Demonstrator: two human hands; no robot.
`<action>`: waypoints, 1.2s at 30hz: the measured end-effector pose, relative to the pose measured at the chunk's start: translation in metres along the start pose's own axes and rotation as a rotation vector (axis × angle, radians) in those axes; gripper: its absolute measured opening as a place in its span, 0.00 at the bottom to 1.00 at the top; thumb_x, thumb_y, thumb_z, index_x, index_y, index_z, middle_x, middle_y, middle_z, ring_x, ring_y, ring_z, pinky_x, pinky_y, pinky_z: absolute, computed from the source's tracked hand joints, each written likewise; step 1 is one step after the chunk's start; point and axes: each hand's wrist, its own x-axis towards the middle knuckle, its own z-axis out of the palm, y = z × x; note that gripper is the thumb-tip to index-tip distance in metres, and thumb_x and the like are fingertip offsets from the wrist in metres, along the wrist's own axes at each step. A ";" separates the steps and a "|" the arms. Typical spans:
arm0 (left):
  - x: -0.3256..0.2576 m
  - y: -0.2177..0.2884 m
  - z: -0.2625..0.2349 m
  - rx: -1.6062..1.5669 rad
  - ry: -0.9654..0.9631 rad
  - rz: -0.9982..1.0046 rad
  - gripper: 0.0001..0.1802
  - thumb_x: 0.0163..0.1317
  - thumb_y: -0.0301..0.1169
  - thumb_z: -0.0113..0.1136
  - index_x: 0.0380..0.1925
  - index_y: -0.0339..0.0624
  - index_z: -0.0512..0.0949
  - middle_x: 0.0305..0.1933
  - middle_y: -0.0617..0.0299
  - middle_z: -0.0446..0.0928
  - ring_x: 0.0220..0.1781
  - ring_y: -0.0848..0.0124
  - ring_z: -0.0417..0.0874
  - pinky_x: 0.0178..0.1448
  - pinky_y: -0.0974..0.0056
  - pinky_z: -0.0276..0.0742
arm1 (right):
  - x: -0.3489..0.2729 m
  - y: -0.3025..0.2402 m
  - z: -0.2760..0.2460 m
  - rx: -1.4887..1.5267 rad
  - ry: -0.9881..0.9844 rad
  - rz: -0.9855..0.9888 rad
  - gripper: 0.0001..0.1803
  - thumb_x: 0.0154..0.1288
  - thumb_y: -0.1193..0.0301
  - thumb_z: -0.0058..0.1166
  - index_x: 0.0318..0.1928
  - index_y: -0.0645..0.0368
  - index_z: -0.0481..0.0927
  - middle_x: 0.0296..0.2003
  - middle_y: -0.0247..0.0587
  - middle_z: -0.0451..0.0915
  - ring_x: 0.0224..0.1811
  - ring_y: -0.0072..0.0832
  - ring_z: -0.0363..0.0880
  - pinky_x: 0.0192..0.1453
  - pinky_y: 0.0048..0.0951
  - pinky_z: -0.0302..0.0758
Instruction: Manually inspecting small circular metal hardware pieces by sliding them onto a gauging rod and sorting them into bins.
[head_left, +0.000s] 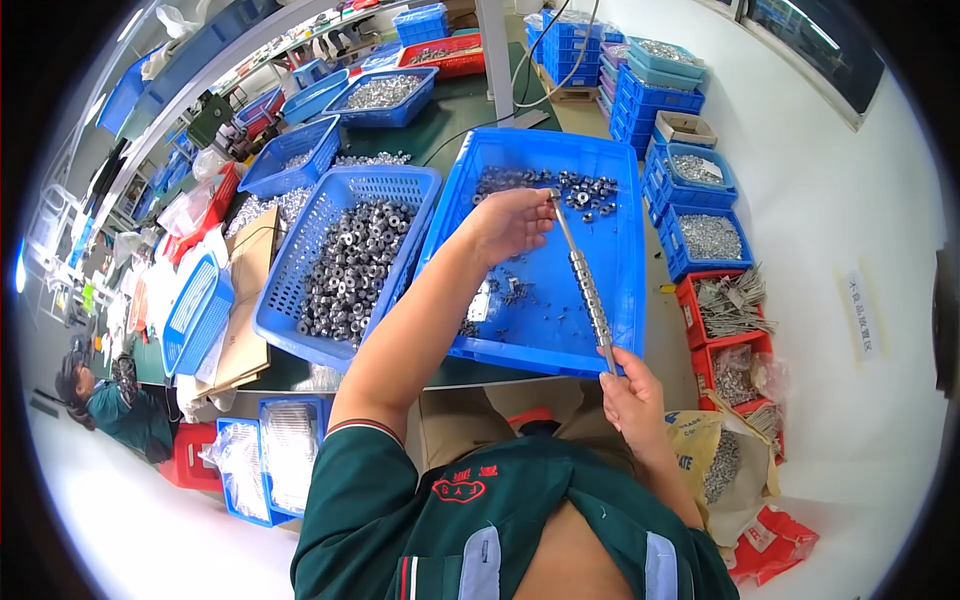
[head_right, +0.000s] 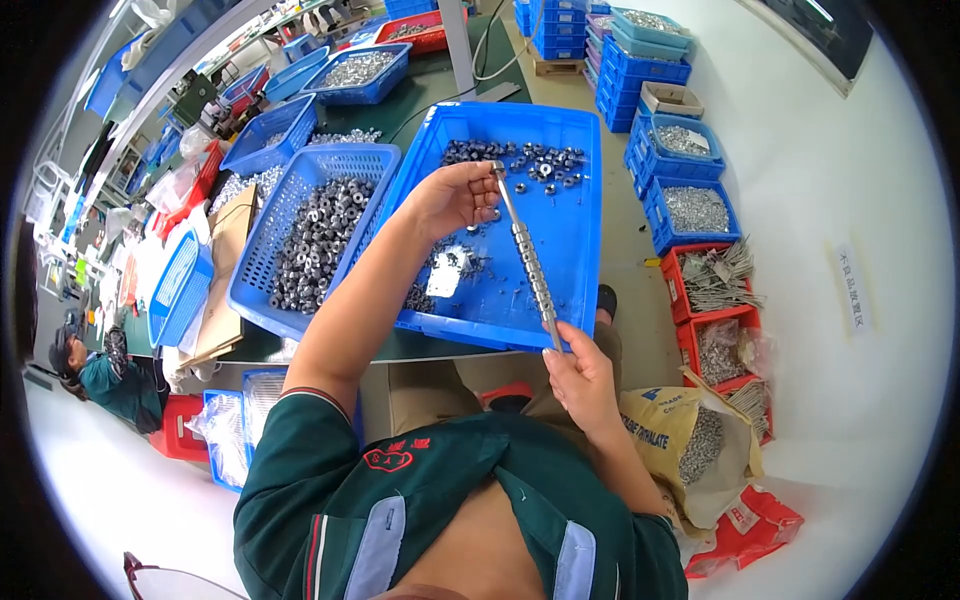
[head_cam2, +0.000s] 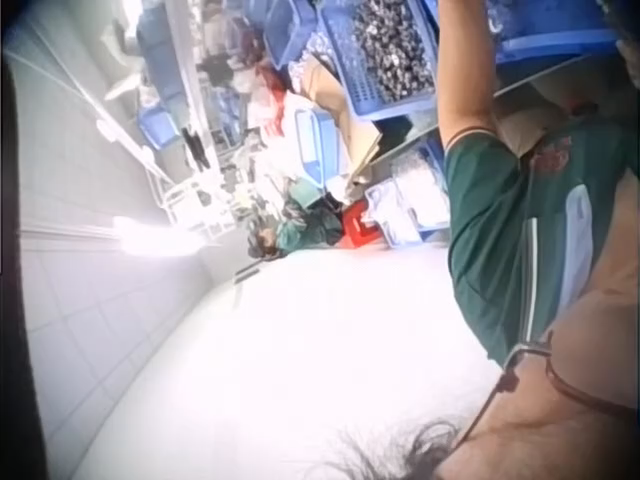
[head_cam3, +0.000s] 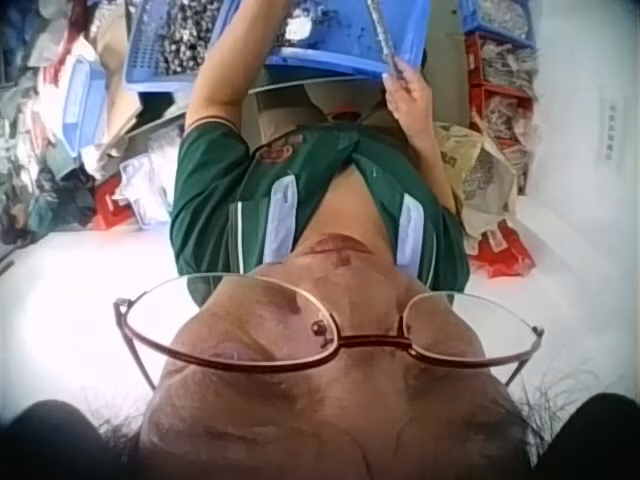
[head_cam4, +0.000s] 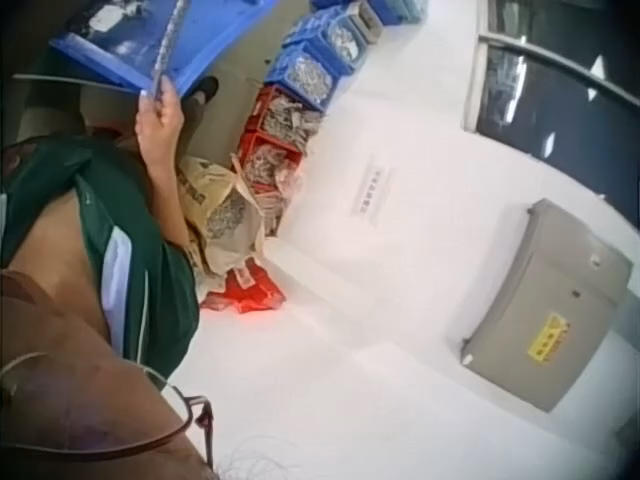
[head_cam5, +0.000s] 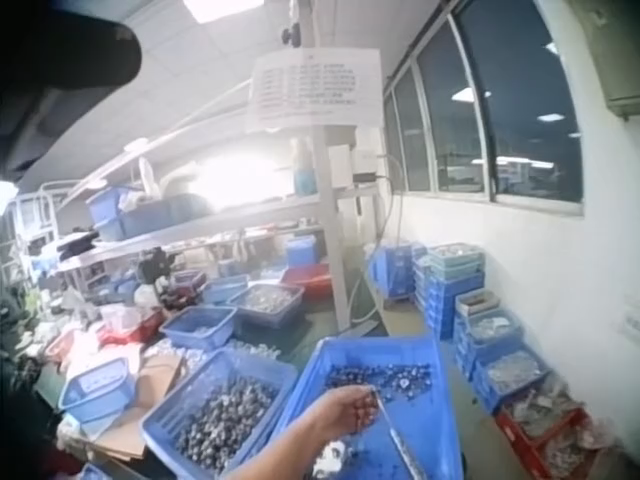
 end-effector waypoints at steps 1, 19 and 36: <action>-0.001 0.000 0.001 0.025 -0.002 0.011 0.11 0.60 0.36 0.55 0.37 0.41 0.75 0.35 0.62 0.75 0.36 0.71 0.74 0.39 0.67 0.70 | 0.000 0.000 0.000 -0.002 -0.001 0.002 0.20 0.67 0.75 0.47 0.59 0.59 0.67 0.16 0.22 0.61 0.15 0.08 0.55 0.17 0.14 0.50; -0.007 -0.010 0.011 0.298 -0.078 0.013 0.12 0.58 0.38 0.60 0.37 0.44 0.77 0.37 0.63 0.79 0.36 0.74 0.74 0.41 0.65 0.69 | 0.000 0.005 0.002 -0.022 0.021 -0.047 0.21 0.68 0.74 0.46 0.60 0.61 0.66 0.17 0.21 0.60 0.15 0.08 0.54 0.18 0.14 0.50; 0.002 -0.005 -0.019 1.960 -0.066 -0.127 0.15 0.46 0.38 0.66 0.33 0.45 0.83 0.36 0.56 0.82 0.39 0.62 0.82 0.42 0.59 0.76 | 0.003 -0.001 0.003 -0.007 0.116 -0.017 0.21 0.67 0.75 0.45 0.60 0.63 0.66 0.15 0.22 0.61 0.13 0.08 0.55 0.15 0.14 0.51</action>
